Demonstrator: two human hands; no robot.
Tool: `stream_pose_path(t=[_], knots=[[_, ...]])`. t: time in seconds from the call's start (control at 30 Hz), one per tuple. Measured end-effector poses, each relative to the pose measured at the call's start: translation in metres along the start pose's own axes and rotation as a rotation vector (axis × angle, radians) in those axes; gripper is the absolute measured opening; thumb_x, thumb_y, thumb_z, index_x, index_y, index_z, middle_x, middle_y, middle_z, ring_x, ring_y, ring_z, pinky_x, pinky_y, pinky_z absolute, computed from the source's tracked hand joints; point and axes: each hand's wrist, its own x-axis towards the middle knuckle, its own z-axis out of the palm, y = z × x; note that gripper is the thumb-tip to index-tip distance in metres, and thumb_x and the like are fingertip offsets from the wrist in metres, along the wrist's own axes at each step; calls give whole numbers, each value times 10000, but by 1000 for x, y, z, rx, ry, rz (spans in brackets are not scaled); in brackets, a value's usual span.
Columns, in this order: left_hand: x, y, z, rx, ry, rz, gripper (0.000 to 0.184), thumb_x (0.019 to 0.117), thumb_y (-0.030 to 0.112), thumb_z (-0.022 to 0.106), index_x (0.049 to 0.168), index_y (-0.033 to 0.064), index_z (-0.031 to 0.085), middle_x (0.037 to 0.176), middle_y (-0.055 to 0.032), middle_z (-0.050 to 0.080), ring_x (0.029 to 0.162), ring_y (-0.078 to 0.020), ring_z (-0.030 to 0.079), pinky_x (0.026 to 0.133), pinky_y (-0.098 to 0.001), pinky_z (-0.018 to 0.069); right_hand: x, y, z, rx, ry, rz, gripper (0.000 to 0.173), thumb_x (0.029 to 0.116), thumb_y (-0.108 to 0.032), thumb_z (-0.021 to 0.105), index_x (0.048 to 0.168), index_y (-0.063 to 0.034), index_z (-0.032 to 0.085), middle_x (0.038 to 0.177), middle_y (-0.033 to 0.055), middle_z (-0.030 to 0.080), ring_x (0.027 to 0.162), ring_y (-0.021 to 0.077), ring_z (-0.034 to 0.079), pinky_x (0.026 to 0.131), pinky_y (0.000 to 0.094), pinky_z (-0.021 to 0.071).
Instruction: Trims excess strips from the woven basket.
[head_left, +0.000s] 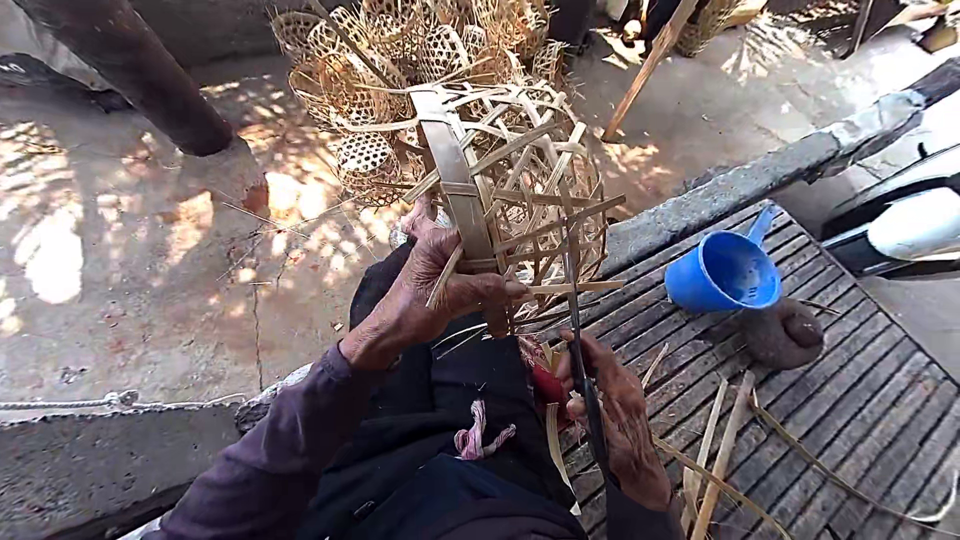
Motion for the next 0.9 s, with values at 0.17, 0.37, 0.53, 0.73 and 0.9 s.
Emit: stream_pose_path(t=[0.17,0.37,0.53,0.73,0.9], knots=[[-1,0,2,-1,24,-33,242,813,-69,675,978,107,701,851,42,749,755,-37,710,693,-189,602,-3,7,6,17,20,-41,718,1034,-545,456,1366,87,534,952,12,631,860,-67,553,809,97,479],[1,0,1,19,91,-63,235,799,-75,674,954,99,706,825,31,749,722,-47,712,672,-195,607,-9,12,10,-72,109,-140,655,1060,-493,443,1350,78,580,1020,83,709,855,-83,591,852,86,479],[2,0,-9,36,22,-48,263,797,-44,704,1015,105,705,863,48,760,769,-36,719,712,-195,606,-17,14,5,-23,7,-71,781,1015,-598,440,1377,89,528,863,29,635,789,-42,571,765,112,499],[-10,2,-8,41,-222,-46,285,854,-13,705,1132,51,687,902,33,750,769,-13,701,664,-149,580,-11,5,-7,3,-38,-11,846,989,-647,450,1314,126,557,856,17,635,771,-48,562,732,111,490],[-8,-2,-10,45,-295,-41,274,873,5,697,1145,24,669,869,28,736,753,-13,687,662,-149,571,-15,-11,-22,-162,-45,18,793,981,-624,485,1288,98,603,841,34,638,757,-26,553,729,123,485]])
